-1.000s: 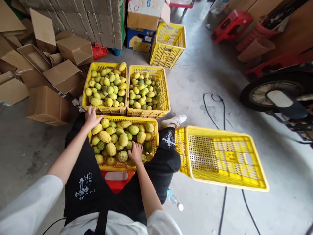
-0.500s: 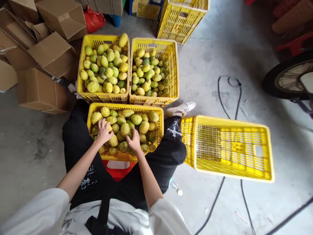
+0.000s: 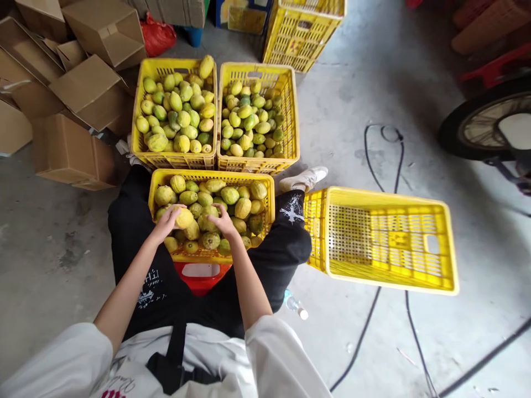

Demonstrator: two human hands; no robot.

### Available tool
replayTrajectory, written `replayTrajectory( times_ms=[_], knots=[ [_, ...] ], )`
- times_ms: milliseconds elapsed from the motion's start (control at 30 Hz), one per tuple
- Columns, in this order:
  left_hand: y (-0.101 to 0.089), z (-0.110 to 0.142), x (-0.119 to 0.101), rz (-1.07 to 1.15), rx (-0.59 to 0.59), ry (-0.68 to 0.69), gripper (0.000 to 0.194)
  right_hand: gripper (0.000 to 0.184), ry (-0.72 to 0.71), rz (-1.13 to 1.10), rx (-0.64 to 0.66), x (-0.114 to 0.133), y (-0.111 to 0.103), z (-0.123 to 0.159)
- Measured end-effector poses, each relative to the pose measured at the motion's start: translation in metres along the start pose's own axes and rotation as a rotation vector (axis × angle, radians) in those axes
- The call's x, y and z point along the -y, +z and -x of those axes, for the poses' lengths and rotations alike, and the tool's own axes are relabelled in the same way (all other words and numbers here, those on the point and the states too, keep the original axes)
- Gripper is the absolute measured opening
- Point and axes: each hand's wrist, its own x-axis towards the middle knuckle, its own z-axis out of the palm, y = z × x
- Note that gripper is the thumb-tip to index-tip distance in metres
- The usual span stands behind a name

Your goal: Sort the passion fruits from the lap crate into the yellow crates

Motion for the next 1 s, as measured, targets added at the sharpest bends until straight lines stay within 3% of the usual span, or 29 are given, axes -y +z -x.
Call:
replayTrajectory(
  times_ms=[100, 200, 300, 433, 533, 667, 833, 1000],
  knots=[
    [0.004, 0.031, -0.009, 0.346, 0.155, -0.248, 0.078, 0.076, 0.029, -0.38, 0.21, 0.001, -0.008, 0.035],
    [0.005, 0.063, -0.009, 0.572, 0.281, -0.352, 0.086, 0.077, 0.081, -0.538, 0.369, 0.006, -0.007, 0.067],
    [0.003, 0.093, -0.001, 0.716, 0.311, -0.352, 0.083, 0.064, 0.078, -0.605, 0.314, 0.009, -0.004, 0.099],
    [-0.006, 0.122, 0.01, 0.787, 0.236, -0.325, 0.071, 0.049, 0.085, -0.701, 0.181, 0.008, 0.004, 0.143],
    [-0.013, 0.133, 0.017, 0.804, 0.282, -0.41, 0.071, 0.046, 0.094, -0.823, 0.119, 0.003, 0.015, 0.166],
    [-0.013, 0.134, 0.027, 0.825, 0.394, -0.513, 0.071, 0.059, 0.103, -1.001, 0.073, -0.011, 0.024, 0.172],
    [-0.001, 0.119, 0.032, 0.791, 0.283, -0.521, 0.061, 0.051, 0.159, -0.946, 0.127, -0.026, 0.024, 0.15],
    [0.006, 0.113, 0.029, 0.815, 0.278, -0.481, 0.058, 0.048, 0.113, -0.824, 0.036, -0.027, 0.033, 0.139]
  ],
)
